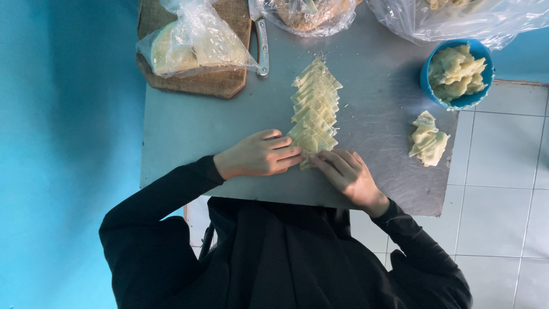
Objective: The person stacks thin dough wrappers in an overlapping diamond pattern on a metal table, spooning filling from a blue bowl onto the stacked wrappers, then folds the wrappers over the filling by hand to form a filled pastry.
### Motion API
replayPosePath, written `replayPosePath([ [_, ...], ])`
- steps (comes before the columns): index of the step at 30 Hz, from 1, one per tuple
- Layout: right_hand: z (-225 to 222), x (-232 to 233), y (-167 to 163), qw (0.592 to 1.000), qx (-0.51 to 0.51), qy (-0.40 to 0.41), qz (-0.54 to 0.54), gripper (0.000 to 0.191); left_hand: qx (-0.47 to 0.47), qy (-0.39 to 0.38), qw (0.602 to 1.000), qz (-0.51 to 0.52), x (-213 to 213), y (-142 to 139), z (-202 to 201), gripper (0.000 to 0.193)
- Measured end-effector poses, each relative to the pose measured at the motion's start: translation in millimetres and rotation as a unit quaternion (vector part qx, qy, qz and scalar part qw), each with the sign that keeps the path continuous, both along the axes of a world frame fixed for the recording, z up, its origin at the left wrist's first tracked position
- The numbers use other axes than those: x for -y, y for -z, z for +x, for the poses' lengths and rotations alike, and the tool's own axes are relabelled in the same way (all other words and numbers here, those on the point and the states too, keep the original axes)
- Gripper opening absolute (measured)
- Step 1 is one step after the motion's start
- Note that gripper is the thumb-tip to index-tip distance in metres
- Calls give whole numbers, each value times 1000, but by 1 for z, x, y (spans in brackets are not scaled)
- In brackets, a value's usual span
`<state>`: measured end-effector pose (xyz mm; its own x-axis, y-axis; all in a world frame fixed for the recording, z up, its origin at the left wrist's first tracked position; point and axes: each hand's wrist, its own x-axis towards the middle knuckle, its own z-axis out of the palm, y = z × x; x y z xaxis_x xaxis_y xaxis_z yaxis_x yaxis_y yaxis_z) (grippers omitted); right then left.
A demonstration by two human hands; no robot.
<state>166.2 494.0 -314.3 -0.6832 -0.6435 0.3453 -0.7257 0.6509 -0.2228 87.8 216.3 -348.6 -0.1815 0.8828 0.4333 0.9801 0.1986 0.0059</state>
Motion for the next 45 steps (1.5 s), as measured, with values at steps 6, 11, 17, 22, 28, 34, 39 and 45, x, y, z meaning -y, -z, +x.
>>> replayPosePath([
  [6,-7,-8,-9,998,-9,-35,44,42,-2,-1,1000,-5,-2,-2,0,46],
  [11,-14,-15,-8,992,-63,-86,69,37,-31,0,999,-13,-4,-6,4,40],
  [17,-20,-18,-3,987,-70,-124,75,41,-70,2,997,14,-8,-7,9,34],
  [22,-17,-15,1,992,62,-76,-76,27,-64,-19,997,45,-15,-8,16,38],
  [28,-17,-11,15,975,141,19,-173,25,-18,-65,994,86,-23,-7,25,24],
  [34,-17,-12,18,963,188,54,-187,22,90,-85,985,116,-24,-7,25,14],
  [39,-17,-11,15,977,123,28,-171,19,113,-110,980,122,-22,-10,29,16],
  [45,-16,-9,4,990,53,10,-127,23,5,-148,984,100,-21,-13,36,16],
])
